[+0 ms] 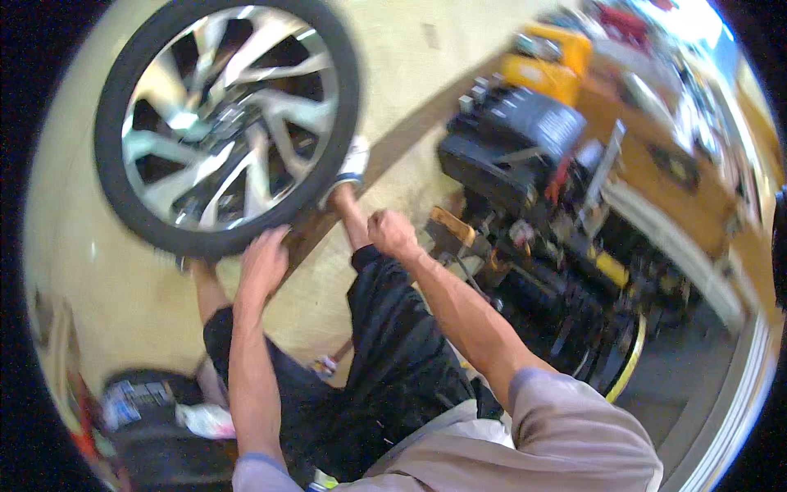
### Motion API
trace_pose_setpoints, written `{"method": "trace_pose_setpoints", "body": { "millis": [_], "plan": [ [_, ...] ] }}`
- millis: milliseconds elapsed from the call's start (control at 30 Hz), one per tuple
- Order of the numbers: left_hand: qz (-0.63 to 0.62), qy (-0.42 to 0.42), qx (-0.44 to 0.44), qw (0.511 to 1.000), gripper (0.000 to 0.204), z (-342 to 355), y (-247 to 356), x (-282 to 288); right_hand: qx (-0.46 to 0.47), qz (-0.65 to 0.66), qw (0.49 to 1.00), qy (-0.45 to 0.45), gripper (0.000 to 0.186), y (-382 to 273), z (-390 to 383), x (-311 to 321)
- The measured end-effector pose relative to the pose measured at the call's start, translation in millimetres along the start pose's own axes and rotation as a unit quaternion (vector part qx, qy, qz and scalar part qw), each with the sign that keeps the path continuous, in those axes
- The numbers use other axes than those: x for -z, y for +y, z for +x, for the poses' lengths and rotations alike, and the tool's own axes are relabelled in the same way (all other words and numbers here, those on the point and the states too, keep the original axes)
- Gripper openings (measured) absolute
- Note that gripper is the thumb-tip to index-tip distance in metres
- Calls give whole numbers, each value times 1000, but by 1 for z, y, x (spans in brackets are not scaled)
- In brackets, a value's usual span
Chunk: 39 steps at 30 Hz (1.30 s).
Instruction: The person removes a tire from a white car, rolls it into a garage, and applies a sealant to a puncture using a brush. They then use a tool to insert a plug into the puncture and mount the tire onto a machine.
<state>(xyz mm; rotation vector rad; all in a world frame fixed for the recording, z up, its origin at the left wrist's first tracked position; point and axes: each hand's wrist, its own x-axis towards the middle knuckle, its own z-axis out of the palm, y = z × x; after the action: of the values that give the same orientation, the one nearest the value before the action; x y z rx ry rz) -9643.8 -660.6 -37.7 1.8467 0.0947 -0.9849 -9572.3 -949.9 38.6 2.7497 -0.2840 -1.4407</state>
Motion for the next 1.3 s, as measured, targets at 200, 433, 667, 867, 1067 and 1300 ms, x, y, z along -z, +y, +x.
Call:
{"method": "trace_pose_setpoints", "body": {
  "millis": [200, 433, 667, 867, 1067, 1300],
  "plan": [
    [107, -106, 87, 985, 46, -17, 0, -34, -103, 108, 954, 258, 27, 243, -64, 76],
    [-27, -40, 140, 989, 39, -55, 50, -27, -287, 174, 859, 386, 31, 469, -107, 103],
    [82, -48, 230, 969, 36, -75, 106, -3, -244, 211, 857, 402, 28, 571, -38, 107],
    [193, -108, 207, 953, 41, -30, 161, -23, -172, 223, 854, 437, 29, 635, 21, 90],
    [141, -68, 239, 958, 42, -4, 177, -35, -200, 178, 903, 336, 35, 645, 49, 95],
    [130, -95, 270, 949, 38, 16, 216, -84, -215, 95, 912, 336, 33, 665, 47, 107]
  ]
}}
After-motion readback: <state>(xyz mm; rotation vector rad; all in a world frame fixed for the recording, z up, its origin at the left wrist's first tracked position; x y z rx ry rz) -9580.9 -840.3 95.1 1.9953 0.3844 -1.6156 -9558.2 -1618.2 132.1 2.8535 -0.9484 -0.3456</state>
